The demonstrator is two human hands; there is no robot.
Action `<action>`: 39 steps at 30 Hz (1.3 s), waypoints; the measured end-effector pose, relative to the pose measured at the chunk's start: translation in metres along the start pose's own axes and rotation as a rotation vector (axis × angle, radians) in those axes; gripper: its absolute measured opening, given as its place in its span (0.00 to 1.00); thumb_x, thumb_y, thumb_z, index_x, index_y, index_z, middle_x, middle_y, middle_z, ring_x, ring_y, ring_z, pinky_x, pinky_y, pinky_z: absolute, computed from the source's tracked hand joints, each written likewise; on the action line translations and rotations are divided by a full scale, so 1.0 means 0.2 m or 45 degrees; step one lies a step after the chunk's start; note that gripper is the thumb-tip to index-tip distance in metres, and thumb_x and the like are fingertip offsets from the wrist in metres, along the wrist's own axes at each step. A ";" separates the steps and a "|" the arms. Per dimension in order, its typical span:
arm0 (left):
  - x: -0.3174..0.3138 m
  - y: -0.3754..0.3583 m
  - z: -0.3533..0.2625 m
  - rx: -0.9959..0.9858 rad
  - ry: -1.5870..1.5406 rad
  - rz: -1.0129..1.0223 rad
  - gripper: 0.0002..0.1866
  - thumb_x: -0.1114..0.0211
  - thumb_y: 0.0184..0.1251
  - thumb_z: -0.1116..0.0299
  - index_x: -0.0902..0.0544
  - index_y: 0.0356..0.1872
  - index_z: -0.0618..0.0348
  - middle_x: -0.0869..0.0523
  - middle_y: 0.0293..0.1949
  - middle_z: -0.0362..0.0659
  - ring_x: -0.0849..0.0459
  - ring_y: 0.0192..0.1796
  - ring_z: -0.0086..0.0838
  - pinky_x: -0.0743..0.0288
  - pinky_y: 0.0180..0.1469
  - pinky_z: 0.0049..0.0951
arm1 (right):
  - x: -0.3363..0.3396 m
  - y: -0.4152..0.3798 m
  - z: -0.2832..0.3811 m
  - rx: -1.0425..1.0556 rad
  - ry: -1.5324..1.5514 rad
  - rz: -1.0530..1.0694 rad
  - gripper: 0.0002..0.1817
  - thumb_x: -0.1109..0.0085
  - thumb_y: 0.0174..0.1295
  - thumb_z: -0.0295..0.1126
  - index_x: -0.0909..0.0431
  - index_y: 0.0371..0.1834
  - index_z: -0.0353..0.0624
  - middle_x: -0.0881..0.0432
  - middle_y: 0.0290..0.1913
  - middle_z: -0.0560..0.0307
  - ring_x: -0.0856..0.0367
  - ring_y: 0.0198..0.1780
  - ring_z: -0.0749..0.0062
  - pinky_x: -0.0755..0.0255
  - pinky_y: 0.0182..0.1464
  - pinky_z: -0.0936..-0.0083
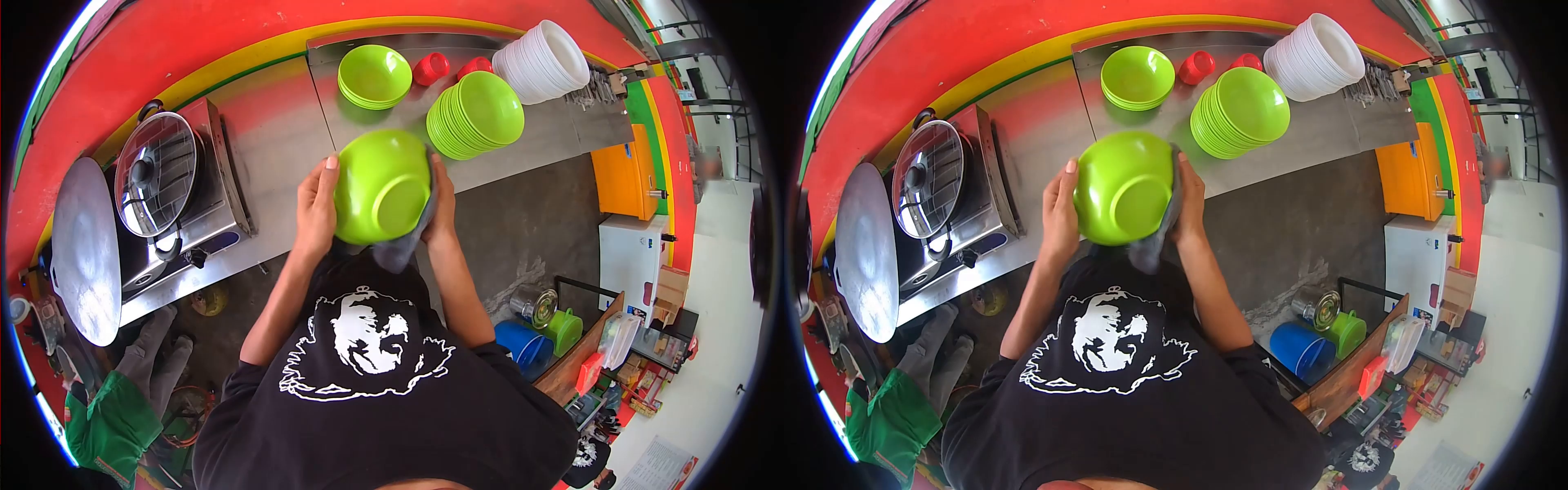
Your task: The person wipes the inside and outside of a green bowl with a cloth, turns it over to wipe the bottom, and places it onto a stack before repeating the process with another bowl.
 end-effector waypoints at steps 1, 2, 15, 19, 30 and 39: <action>0.00 0.02 -0.01 0.106 -0.079 0.103 0.27 0.52 0.83 0.50 0.18 0.42 0.69 0.21 0.29 0.33 0.29 0.31 0.15 0.34 0.33 0.20 | 0.01 0.00 0.01 -0.009 -0.174 0.036 0.22 0.48 0.75 0.50 0.18 0.51 0.42 0.16 0.40 0.60 0.18 0.39 0.78 0.24 0.45 0.79; 0.03 0.04 0.08 0.184 0.078 0.198 0.28 0.51 0.83 0.51 0.16 0.39 0.68 0.21 0.27 0.32 0.30 0.29 0.14 0.33 0.31 0.22 | 0.02 0.00 0.01 0.073 -0.323 0.023 0.21 0.46 0.74 0.48 0.15 0.45 0.39 0.16 0.35 0.64 0.21 0.33 0.83 0.27 0.38 0.81; -0.16 0.02 -0.10 -0.238 0.544 0.621 0.24 0.48 0.82 0.58 0.23 0.26 0.67 0.34 0.15 0.40 0.39 0.22 0.18 0.40 0.24 0.30 | -0.14 -0.10 0.30 0.647 -0.872 0.230 0.21 0.40 0.68 0.45 0.19 0.28 0.36 0.19 0.23 0.60 0.25 0.25 0.77 0.33 0.28 0.73; -0.05 0.06 -0.06 -0.415 0.116 0.073 0.29 0.52 0.84 0.56 0.31 0.18 0.60 0.34 0.15 0.30 0.42 0.21 0.14 0.48 0.22 0.26 | -0.02 -0.01 0.15 0.277 0.224 -0.003 0.21 0.54 0.76 0.47 0.22 0.55 0.42 0.15 0.48 0.56 0.16 0.50 0.70 0.22 0.55 0.72; -0.14 0.03 0.06 -0.608 0.061 -0.122 0.35 0.63 0.82 0.49 0.33 0.13 0.60 0.32 0.13 0.36 0.38 0.18 0.20 0.45 0.23 0.26 | 0.03 0.00 -0.27 -0.300 0.798 0.184 0.29 0.51 0.69 0.61 0.21 0.56 0.47 0.14 0.49 0.55 0.15 0.49 0.61 0.20 0.51 0.63; -0.34 0.11 0.11 -0.589 0.004 0.622 0.25 0.55 0.73 0.51 0.27 0.25 0.62 0.22 0.24 0.45 0.24 0.30 0.30 0.31 0.35 0.30 | 0.39 -0.14 0.09 -0.415 0.281 -0.148 0.22 0.40 0.64 0.50 0.16 0.48 0.43 0.12 0.42 0.57 0.13 0.38 0.67 0.20 0.45 0.70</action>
Point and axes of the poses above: each hand's wrist, its own y-axis towards the middle knuckle, its own x-axis out of the back of the hand, z = x × y, the point moved 7 cm from there along y, towards the middle knuckle
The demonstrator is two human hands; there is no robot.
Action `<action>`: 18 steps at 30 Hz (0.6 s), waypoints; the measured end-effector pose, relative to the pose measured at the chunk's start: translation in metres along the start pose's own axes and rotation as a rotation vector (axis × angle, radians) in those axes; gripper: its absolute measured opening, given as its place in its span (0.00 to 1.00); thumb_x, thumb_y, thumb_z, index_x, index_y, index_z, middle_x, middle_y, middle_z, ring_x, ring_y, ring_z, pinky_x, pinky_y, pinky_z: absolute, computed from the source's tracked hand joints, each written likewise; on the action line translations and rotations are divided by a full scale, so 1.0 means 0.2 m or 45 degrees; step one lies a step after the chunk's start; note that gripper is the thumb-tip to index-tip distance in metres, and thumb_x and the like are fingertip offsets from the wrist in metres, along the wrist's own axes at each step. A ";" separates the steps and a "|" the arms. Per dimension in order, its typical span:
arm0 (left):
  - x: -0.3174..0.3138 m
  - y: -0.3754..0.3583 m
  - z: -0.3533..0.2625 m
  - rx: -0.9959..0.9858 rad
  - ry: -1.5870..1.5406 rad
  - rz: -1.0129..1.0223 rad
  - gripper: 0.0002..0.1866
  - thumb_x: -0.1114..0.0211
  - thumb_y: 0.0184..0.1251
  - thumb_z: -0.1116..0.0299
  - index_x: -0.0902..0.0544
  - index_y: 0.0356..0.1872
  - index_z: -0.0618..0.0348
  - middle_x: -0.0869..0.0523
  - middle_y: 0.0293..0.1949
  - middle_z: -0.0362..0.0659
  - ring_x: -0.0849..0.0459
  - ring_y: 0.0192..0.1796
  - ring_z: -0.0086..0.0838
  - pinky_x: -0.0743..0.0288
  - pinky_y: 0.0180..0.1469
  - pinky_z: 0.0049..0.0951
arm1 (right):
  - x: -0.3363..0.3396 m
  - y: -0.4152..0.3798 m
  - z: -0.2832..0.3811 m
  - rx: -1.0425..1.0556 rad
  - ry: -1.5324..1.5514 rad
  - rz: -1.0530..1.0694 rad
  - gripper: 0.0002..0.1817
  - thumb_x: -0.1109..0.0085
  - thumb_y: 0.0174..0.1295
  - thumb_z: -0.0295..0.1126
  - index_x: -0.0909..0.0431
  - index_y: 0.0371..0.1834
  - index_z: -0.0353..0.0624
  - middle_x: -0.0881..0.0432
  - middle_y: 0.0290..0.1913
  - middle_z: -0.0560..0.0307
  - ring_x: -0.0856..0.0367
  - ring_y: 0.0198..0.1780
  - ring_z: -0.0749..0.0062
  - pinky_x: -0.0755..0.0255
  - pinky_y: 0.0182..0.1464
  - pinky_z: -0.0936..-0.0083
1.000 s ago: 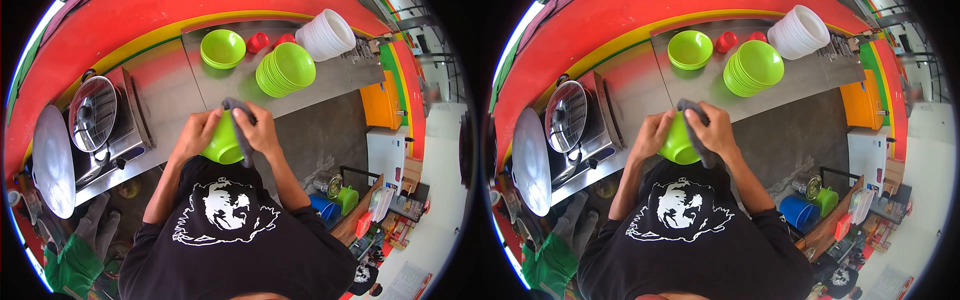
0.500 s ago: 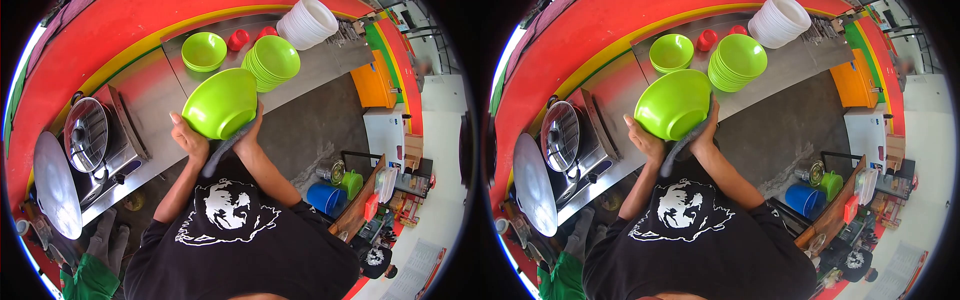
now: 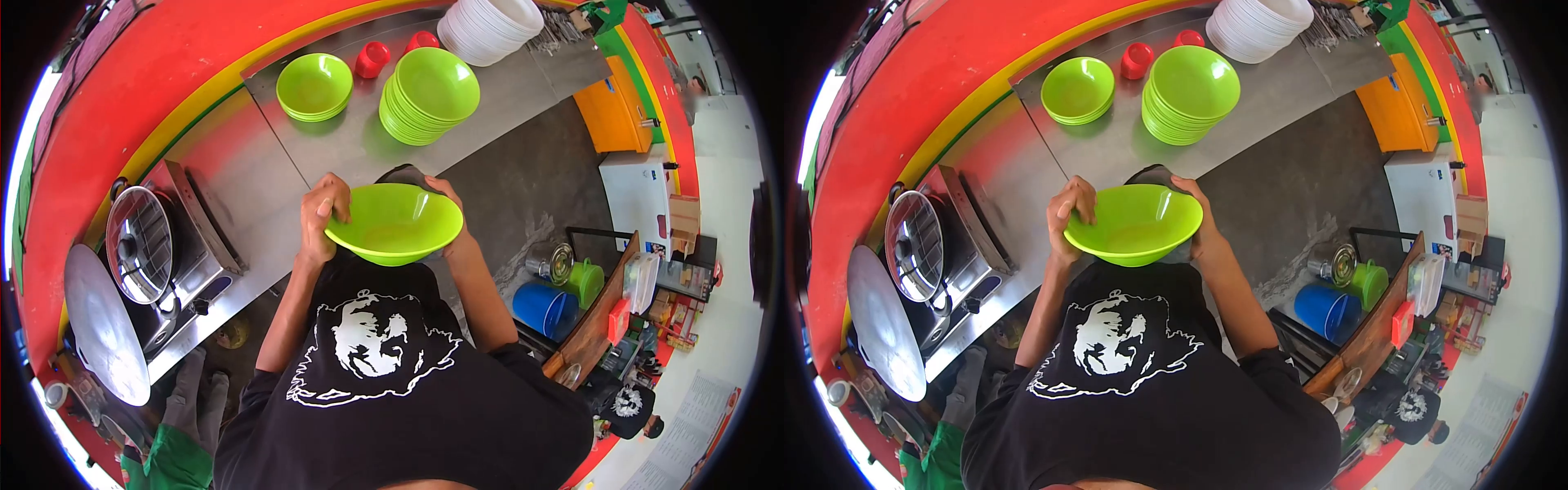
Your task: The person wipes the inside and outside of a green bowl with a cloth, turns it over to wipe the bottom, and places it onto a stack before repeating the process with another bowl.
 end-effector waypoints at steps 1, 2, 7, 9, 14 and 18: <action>-0.03 0.01 0.03 0.109 -0.028 -0.028 0.21 0.55 0.72 0.54 0.24 0.33 0.63 0.19 0.32 0.47 0.21 0.38 0.32 0.29 0.42 0.30 | 0.05 -0.02 0.04 0.023 -0.053 0.020 0.21 0.39 0.63 0.49 0.17 0.47 0.42 0.13 0.41 0.57 0.14 0.37 0.69 0.21 0.44 0.72; -0.05 0.02 0.05 0.212 -0.053 -0.055 0.21 0.55 0.71 0.57 0.22 0.41 0.65 0.16 0.41 0.49 0.17 0.46 0.33 0.26 0.49 0.31 | 0.11 -0.01 0.07 0.050 -0.107 0.044 0.21 0.39 0.63 0.47 0.17 0.47 0.40 0.13 0.40 0.57 0.15 0.36 0.70 0.21 0.44 0.73; -0.19 -0.07 0.18 1.239 -0.679 0.030 0.28 0.54 0.70 0.63 0.31 0.66 0.70 0.21 0.62 0.54 0.20 0.61 0.38 0.29 0.63 0.33 | 0.17 -0.03 0.25 0.205 -0.492 -0.005 0.19 0.35 0.62 0.40 0.19 0.45 0.33 0.15 0.37 0.56 0.16 0.37 0.76 0.23 0.42 0.78; -0.21 -0.08 0.25 1.361 -0.770 0.025 0.29 0.54 0.69 0.65 0.31 0.68 0.71 0.20 0.61 0.54 0.20 0.60 0.37 0.28 0.63 0.34 | 0.20 -0.02 0.30 0.285 -0.537 -0.045 0.18 0.35 0.63 0.39 0.19 0.44 0.32 0.15 0.36 0.57 0.17 0.36 0.77 0.23 0.42 0.79; -0.31 0.15 0.28 1.146 -0.526 0.097 0.27 0.55 0.71 0.66 0.31 0.68 0.71 0.20 0.60 0.52 0.21 0.61 0.36 0.28 0.63 0.33 | 0.33 0.05 0.49 0.434 -0.700 -0.174 0.19 0.32 0.64 0.39 0.19 0.44 0.31 0.16 0.34 0.61 0.21 0.34 0.82 0.27 0.38 0.80; -0.45 0.41 0.25 0.788 -0.131 0.130 0.26 0.55 0.76 0.66 0.33 0.70 0.71 0.20 0.61 0.51 0.22 0.62 0.33 0.30 0.65 0.31 | 0.32 0.08 0.75 0.667 -0.551 -0.157 0.16 0.31 0.64 0.37 0.19 0.43 0.32 0.17 0.33 0.63 0.23 0.32 0.84 0.30 0.34 0.81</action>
Point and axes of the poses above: each hand's wrist, its own y-axis towards the middle knuckle, its own x-axis out of the back of the hand, z = x × y, the point moved 7 cm from there along y, towards the middle knuckle
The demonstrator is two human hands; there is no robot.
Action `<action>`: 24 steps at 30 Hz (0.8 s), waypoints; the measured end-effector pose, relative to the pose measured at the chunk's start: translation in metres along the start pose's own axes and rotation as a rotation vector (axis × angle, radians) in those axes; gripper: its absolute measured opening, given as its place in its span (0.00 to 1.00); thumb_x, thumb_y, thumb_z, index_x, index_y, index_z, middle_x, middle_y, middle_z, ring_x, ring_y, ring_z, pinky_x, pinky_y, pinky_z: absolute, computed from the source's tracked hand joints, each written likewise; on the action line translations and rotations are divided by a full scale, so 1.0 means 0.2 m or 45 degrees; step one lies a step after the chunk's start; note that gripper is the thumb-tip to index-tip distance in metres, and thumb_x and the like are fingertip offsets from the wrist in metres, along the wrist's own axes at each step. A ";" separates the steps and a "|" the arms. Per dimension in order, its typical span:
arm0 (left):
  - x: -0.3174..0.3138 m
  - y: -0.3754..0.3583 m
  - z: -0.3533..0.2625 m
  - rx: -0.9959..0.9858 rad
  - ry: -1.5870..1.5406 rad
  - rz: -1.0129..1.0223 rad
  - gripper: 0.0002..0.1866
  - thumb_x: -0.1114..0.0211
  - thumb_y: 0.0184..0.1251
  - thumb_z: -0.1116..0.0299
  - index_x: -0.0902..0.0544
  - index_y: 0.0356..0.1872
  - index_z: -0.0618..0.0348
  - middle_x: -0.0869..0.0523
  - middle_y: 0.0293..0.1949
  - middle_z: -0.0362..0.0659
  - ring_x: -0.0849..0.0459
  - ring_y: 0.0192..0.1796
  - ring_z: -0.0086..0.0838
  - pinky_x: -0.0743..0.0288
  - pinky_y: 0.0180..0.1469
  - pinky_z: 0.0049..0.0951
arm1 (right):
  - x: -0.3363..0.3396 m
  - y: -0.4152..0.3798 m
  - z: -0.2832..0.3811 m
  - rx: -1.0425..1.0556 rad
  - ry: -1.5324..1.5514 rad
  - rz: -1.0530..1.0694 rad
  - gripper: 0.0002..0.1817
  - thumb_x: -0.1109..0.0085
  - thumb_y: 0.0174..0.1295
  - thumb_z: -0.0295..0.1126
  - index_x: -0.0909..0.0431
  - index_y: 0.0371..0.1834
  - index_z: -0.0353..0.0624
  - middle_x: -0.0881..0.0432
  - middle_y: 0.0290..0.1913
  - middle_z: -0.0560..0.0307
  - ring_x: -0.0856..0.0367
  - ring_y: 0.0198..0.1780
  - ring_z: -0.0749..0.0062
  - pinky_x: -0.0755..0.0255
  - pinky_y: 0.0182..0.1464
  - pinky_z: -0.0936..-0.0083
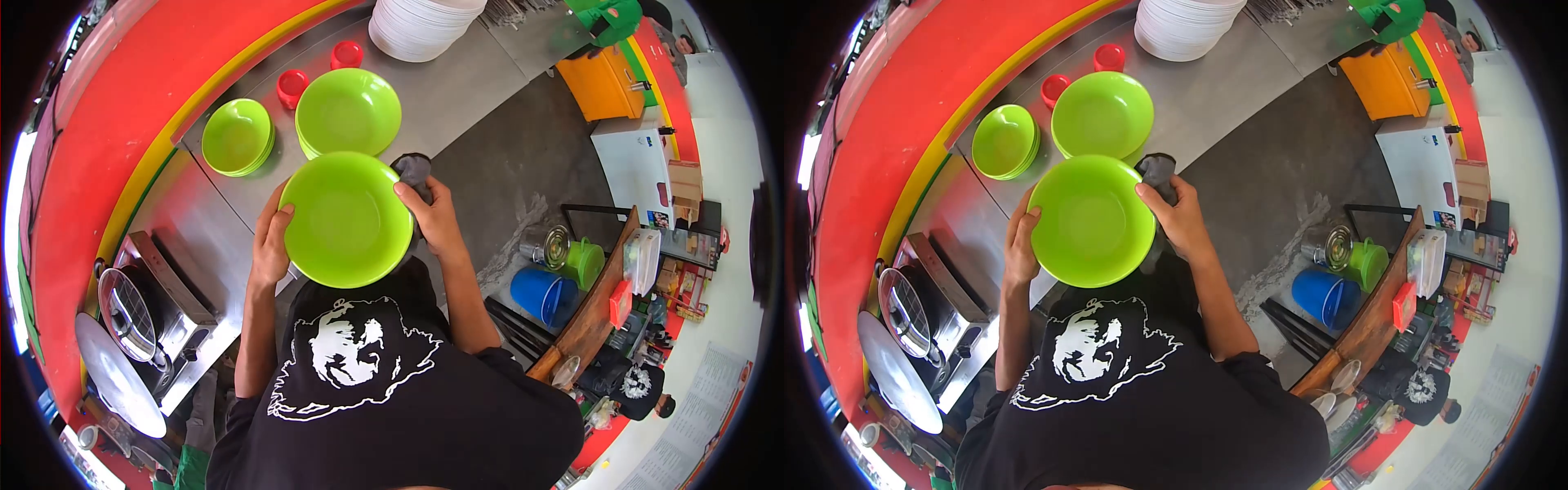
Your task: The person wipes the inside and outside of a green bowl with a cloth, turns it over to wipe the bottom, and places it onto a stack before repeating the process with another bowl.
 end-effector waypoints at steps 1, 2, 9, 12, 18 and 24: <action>-0.02 0.04 -0.02 -0.044 0.060 -0.030 0.26 0.55 0.78 0.65 0.33 0.70 0.71 0.20 0.61 0.51 0.22 0.63 0.33 0.31 0.65 0.31 | 0.03 0.06 0.02 0.049 -0.022 0.016 0.15 0.31 0.65 0.35 0.18 0.43 0.34 0.16 0.34 0.62 0.22 0.32 0.84 0.28 0.36 0.81; -0.05 0.09 -0.04 -0.090 0.121 -0.060 0.26 0.55 0.79 0.65 0.33 0.71 0.70 0.21 0.62 0.51 0.23 0.63 0.33 0.31 0.66 0.31 | 0.05 0.11 0.05 0.071 -0.012 0.021 0.14 0.31 0.65 0.35 0.18 0.43 0.34 0.16 0.34 0.62 0.22 0.33 0.84 0.28 0.37 0.81; -0.11 0.40 -0.09 -0.297 0.394 -0.345 0.27 0.53 0.83 0.59 0.36 0.72 0.69 0.23 0.64 0.50 0.25 0.66 0.32 0.34 0.68 0.31 | 0.12 0.52 0.21 0.272 -0.112 0.077 0.13 0.31 0.65 0.34 0.18 0.42 0.34 0.16 0.32 0.64 0.24 0.31 0.86 0.30 0.34 0.81; -0.11 0.51 -0.03 -0.287 0.426 -0.407 0.28 0.53 0.82 0.57 0.35 0.73 0.67 0.23 0.65 0.50 0.26 0.66 0.32 0.36 0.69 0.31 | 0.12 0.67 0.22 0.284 -0.159 0.093 0.14 0.31 0.65 0.35 0.19 0.40 0.34 0.17 0.30 0.64 0.25 0.30 0.86 0.30 0.33 0.80; -0.06 0.60 0.10 -0.280 0.546 -0.562 0.30 0.55 0.83 0.55 0.38 0.75 0.64 0.30 0.72 0.50 0.34 0.74 0.35 0.43 0.75 0.34 | 0.11 0.89 0.14 0.265 -0.221 0.199 0.14 0.31 0.65 0.35 0.19 0.39 0.34 0.18 0.29 0.63 0.25 0.30 0.86 0.31 0.33 0.80; -0.06 0.61 0.14 -0.309 0.598 -0.674 0.29 0.55 0.83 0.56 0.38 0.75 0.65 0.31 0.73 0.50 0.34 0.75 0.36 0.44 0.75 0.34 | 0.08 0.98 0.10 0.347 -0.270 0.273 0.13 0.31 0.65 0.34 0.19 0.41 0.34 0.17 0.29 0.62 0.24 0.31 0.83 0.29 0.34 0.78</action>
Point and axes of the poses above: each hand's wrist, its own y-axis towards the middle knuckle, its own x-axis out of the back of the hand, z = x × y, the point moved 7 cm from there along y, towards the middle knuckle
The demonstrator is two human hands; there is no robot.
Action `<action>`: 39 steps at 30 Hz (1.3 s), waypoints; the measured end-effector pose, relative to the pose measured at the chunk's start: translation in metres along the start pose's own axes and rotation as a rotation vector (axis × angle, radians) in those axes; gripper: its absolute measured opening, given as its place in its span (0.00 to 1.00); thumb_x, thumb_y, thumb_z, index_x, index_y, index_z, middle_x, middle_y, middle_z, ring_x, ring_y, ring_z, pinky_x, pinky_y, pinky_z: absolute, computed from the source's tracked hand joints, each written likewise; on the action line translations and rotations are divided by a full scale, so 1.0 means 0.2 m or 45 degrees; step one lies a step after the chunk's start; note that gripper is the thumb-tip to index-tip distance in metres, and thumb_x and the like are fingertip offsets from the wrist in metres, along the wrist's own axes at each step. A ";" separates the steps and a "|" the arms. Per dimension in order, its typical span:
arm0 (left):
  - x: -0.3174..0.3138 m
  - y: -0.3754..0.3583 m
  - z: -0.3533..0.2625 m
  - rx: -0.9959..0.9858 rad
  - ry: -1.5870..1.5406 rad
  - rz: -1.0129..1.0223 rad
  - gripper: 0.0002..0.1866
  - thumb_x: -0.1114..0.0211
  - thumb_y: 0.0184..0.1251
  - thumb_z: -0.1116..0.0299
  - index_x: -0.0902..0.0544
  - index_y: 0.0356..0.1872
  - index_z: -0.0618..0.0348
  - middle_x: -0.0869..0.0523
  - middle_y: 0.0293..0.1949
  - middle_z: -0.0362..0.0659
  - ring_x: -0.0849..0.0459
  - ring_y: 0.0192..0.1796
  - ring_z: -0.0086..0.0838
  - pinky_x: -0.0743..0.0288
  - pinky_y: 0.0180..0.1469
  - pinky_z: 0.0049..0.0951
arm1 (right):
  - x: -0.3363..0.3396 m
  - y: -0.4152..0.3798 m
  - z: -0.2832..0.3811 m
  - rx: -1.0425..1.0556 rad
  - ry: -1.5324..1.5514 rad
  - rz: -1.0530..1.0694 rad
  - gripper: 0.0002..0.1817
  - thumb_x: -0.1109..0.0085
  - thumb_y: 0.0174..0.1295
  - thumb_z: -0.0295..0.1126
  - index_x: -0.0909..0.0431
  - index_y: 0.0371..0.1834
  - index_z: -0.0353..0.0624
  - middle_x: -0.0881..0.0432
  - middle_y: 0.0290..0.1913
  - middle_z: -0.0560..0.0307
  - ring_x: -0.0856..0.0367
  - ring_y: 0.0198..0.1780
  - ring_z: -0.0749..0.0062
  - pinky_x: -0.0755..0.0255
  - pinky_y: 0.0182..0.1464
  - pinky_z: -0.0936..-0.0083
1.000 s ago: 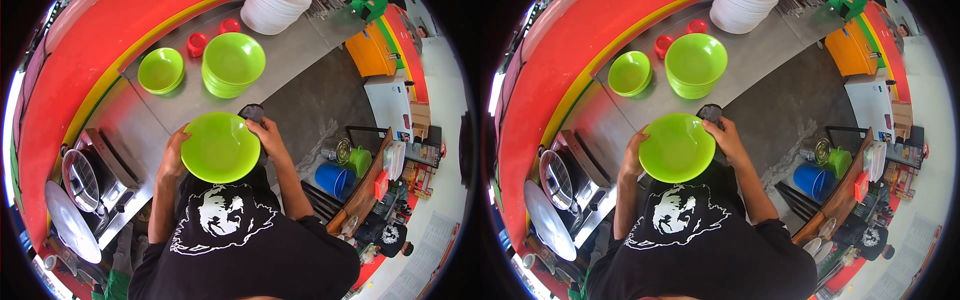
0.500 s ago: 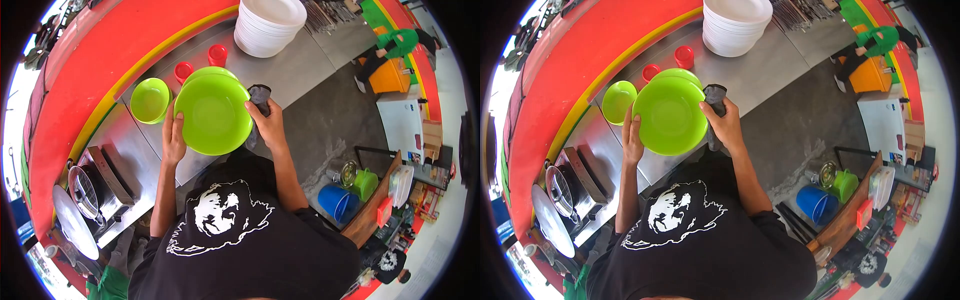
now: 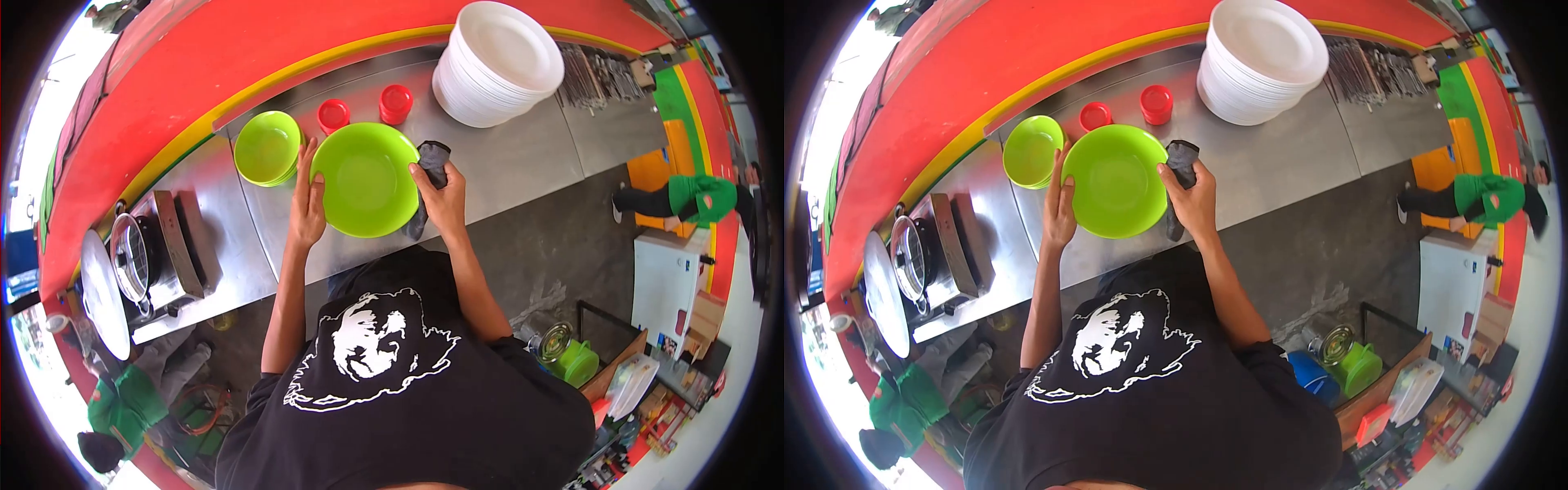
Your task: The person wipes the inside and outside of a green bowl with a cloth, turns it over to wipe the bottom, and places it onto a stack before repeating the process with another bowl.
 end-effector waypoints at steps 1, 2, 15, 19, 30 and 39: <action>0.00 0.00 0.00 0.002 -0.001 -0.010 0.29 0.55 0.83 0.57 0.38 0.75 0.65 0.31 0.73 0.50 0.35 0.75 0.36 0.44 0.75 0.34 | -0.01 0.01 0.00 0.023 -0.009 0.007 0.13 0.31 0.65 0.33 0.19 0.41 0.34 0.17 0.30 0.61 0.23 0.31 0.83 0.28 0.35 0.78; 0.00 0.00 0.00 0.003 0.000 -0.019 0.29 0.55 0.83 0.57 0.38 0.75 0.65 0.31 0.73 0.50 0.35 0.75 0.36 0.44 0.75 0.34 | -0.02 0.02 0.00 0.047 -0.020 0.013 0.12 0.31 0.65 0.33 0.19 0.42 0.34 0.16 0.30 0.61 0.23 0.31 0.82 0.28 0.35 0.78; 0.01 -0.06 0.12 0.016 -0.101 -0.173 0.26 0.55 0.83 0.63 0.37 0.75 0.65 0.27 0.69 0.50 0.29 0.71 0.34 0.38 0.72 0.32 | -0.05 0.08 -0.01 0.212 0.053 -0.033 0.09 0.35 0.68 0.31 0.19 0.44 0.36 0.16 0.34 0.62 0.22 0.35 0.82 0.27 0.40 0.79; 0.02 -0.09 0.16 0.036 -0.184 -0.219 0.26 0.53 0.83 0.64 0.38 0.75 0.66 0.27 0.69 0.49 0.29 0.70 0.33 0.38 0.71 0.31 | 0.00 0.08 0.05 0.181 0.166 -0.165 0.08 0.36 0.69 0.30 0.18 0.44 0.36 0.17 0.36 0.65 0.23 0.36 0.84 0.28 0.40 0.81; 0.12 -0.23 0.14 0.142 -0.336 -0.382 0.29 0.53 0.84 0.55 0.36 0.74 0.66 0.29 0.71 0.54 0.32 0.74 0.39 0.43 0.76 0.38 | -0.01 -0.15 0.28 0.177 0.373 -0.194 0.11 0.39 0.69 0.33 0.22 0.45 0.36 0.19 0.39 0.61 0.24 0.36 0.80 0.30 0.37 0.79; 0.43 -0.32 0.25 0.291 -0.355 -0.465 0.35 0.58 0.82 0.45 0.39 0.75 0.66 0.31 0.72 0.56 0.34 0.75 0.44 0.43 0.76 0.44 | -0.63 -0.49 0.39 0.059 0.632 0.514 0.11 0.45 0.73 0.29 0.22 0.54 0.35 0.18 0.45 0.63 0.26 0.43 0.84 0.32 0.50 0.82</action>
Point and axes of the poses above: each hand's wrist, its own y-axis towards the middle knuckle, its own x-axis out of the back of the hand, z = x × y, the point moved 7 cm from there along y, towards the middle knuckle
